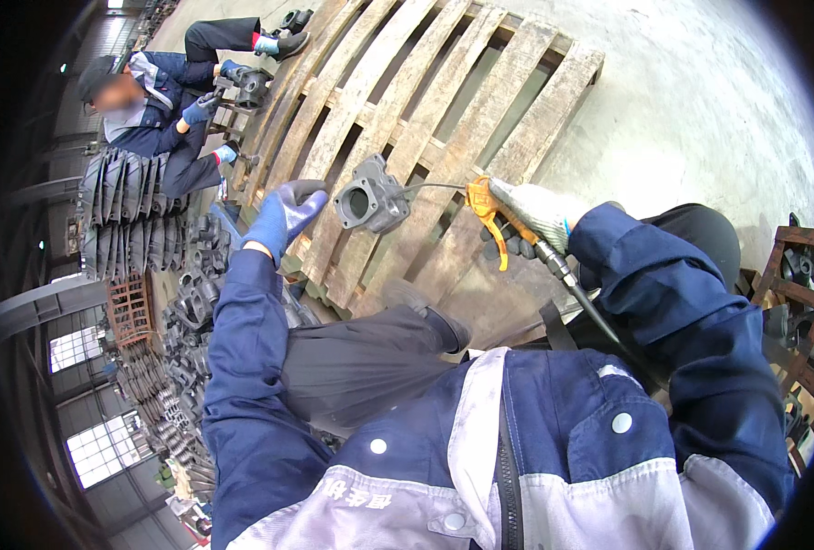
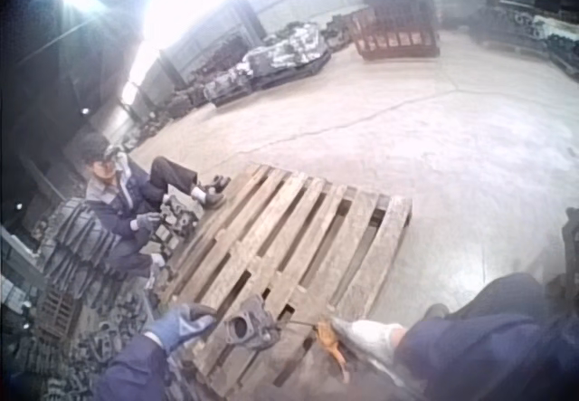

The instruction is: The person sits on a wooden pallet and uses a handheld air nozzle to blow air into and around dark metal castings. They rotate each casting to access different surfaces, then place cleaned pieces into a nearby metal rack.

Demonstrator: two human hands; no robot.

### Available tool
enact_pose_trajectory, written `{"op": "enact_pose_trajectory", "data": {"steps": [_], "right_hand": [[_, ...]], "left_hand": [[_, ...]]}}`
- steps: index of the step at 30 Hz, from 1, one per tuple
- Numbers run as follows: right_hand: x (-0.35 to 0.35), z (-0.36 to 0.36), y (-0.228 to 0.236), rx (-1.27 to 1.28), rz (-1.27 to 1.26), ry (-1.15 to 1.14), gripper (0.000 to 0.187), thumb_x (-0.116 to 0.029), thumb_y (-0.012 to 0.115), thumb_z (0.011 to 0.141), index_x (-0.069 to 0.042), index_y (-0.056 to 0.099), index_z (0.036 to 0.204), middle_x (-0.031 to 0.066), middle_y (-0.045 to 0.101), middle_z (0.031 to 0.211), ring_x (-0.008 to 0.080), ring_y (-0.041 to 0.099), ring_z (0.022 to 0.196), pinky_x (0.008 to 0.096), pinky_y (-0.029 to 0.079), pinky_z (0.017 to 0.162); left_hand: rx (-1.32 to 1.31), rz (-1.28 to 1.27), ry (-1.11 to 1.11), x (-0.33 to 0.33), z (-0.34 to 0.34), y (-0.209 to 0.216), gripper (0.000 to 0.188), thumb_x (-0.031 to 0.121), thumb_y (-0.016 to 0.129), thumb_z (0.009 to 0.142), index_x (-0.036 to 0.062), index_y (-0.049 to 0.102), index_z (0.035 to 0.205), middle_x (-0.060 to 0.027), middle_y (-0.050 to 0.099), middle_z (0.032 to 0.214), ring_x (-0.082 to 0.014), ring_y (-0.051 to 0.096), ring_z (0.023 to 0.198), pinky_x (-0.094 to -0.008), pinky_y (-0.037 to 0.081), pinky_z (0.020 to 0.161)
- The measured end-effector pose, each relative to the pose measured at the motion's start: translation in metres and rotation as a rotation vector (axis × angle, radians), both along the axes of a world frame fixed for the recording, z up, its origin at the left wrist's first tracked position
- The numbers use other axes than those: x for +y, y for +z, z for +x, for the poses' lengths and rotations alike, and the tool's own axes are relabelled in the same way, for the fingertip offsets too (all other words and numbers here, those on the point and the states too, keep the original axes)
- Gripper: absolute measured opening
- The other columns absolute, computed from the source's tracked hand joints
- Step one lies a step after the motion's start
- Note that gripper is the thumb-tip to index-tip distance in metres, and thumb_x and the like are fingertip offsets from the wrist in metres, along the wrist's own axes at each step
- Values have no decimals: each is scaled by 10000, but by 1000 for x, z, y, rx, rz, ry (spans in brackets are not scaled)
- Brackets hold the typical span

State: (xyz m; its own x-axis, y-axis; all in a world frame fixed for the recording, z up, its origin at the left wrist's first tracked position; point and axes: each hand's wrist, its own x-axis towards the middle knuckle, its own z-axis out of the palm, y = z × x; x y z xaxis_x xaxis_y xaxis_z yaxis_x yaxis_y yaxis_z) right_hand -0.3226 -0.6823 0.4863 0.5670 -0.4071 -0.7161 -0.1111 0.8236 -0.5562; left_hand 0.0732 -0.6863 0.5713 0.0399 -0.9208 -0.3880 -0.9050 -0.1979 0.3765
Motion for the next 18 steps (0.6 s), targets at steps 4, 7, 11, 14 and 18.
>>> {"op": "enact_pose_trajectory", "data": {"steps": [4,7,11,14,18], "right_hand": [[-3,-2,-9,-44,-211,108,563,-609,387,1003,-108,642,968,43,626,701,131,545,503,276,419,421],[-5,-2,-7,5,-401,196,592,-637,380,992,-109,645,1029,83,662,744,153,559,493,285,432,418],[-3,-1,-1,-68,-25,142,635,-667,401,969,-77,630,1007,144,713,783,154,562,431,250,436,364],[-3,-4,0,-88,39,159,574,-629,425,981,-95,596,1106,136,700,876,190,625,552,267,446,389],[-4,-5,-3,-100,90,137,540,-609,443,985,-113,580,1145,143,689,951,211,649,598,267,436,381]], "left_hand": [[143,-19,-17,0,18,-20,334,222,649,930,0,677,1177,-135,731,1068,-184,680,997,-322,518,906],[60,-12,-26,-2,25,-30,297,188,665,921,7,688,1154,-109,730,1078,-172,670,975,-299,514,898],[40,-32,59,0,16,-22,437,374,689,858,38,708,1136,-195,717,1076,-278,700,993,-333,525,894],[-16,1,58,3,4,-6,420,364,682,867,46,706,1140,-188,716,1090,-275,697,1000,-343,523,891],[-18,23,57,8,-2,3,376,277,679,901,15,690,1170,-118,723,1082,-174,670,965,-290,511,883]]}}
